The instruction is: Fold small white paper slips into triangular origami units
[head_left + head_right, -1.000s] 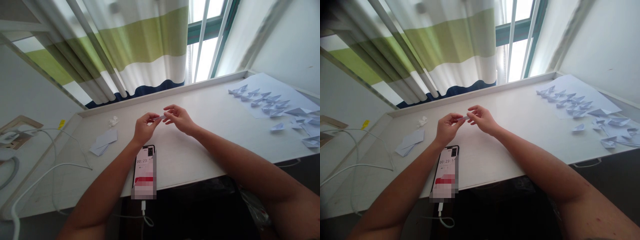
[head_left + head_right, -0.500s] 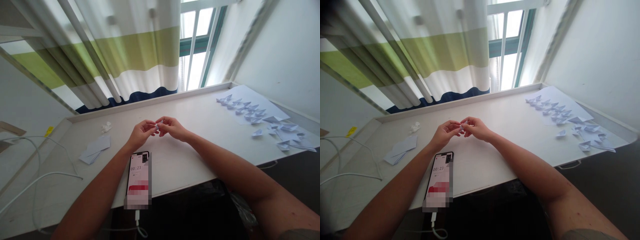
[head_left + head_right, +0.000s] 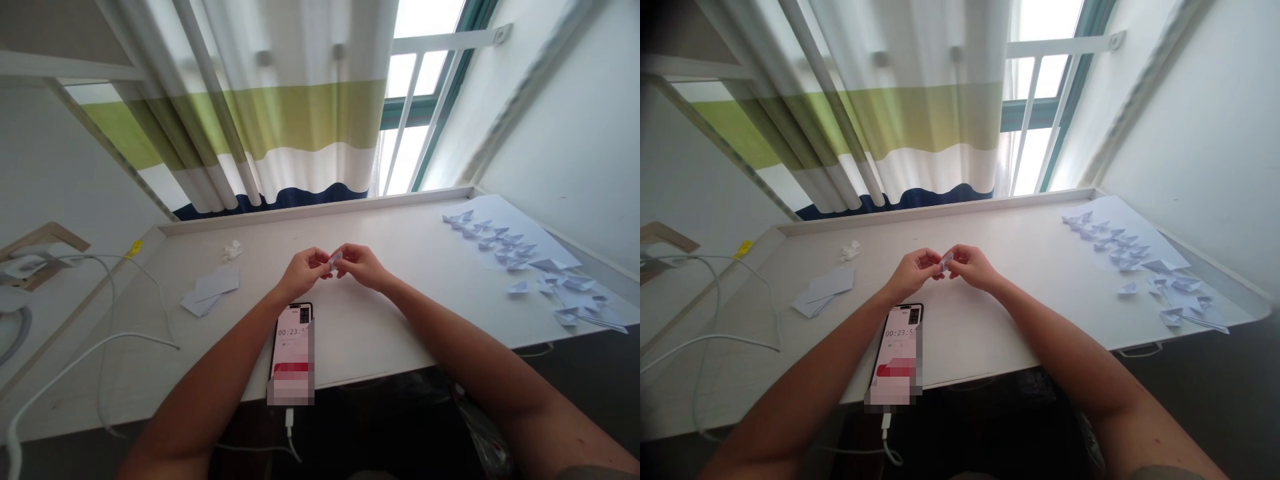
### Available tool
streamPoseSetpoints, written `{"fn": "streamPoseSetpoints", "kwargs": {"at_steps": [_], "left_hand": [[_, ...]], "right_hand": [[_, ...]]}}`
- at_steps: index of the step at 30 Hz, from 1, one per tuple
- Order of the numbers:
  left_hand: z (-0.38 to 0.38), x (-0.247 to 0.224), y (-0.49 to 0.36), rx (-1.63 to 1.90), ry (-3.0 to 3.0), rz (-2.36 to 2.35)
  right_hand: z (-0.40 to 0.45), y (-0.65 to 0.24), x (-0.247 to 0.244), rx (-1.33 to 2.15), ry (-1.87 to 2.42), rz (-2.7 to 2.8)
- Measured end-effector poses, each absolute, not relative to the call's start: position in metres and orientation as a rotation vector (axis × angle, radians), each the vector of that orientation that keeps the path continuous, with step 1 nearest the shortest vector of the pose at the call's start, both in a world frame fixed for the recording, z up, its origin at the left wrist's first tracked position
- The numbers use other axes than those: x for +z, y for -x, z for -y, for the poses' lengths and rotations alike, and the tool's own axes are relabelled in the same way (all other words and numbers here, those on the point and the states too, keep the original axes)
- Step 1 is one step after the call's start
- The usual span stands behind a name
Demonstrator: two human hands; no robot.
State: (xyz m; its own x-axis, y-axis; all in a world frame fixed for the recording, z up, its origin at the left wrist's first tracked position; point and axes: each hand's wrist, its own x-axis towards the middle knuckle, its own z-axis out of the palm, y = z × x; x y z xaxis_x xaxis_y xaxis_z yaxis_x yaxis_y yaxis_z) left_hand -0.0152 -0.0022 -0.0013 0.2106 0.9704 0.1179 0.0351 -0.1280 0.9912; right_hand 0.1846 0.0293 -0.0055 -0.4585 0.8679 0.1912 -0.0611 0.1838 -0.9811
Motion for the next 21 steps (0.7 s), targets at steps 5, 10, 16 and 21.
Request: {"fn": "streamPoseSetpoints", "kwargs": {"at_steps": [5, 10, 16, 21], "left_hand": [[0.005, 0.004, 0.014, 1.077, -1.392, -1.062], [0.003, 0.013, 0.011, 1.094, -1.457, -1.106], [0.006, 0.042, -0.005, 1.08, -1.595, -1.142], [0.007, 0.071, -0.04, 0.988, -1.761, -1.145]], "right_hand": [[-0.024, -0.181, -0.005, 1.428, 0.802, 1.611], [-0.018, -0.181, 0.005, 1.406, 0.814, 1.621], [-0.007, -0.204, 0.025, 1.329, 0.867, 1.587], [0.006, -0.244, 0.045, 1.289, 0.886, 1.495]]}}
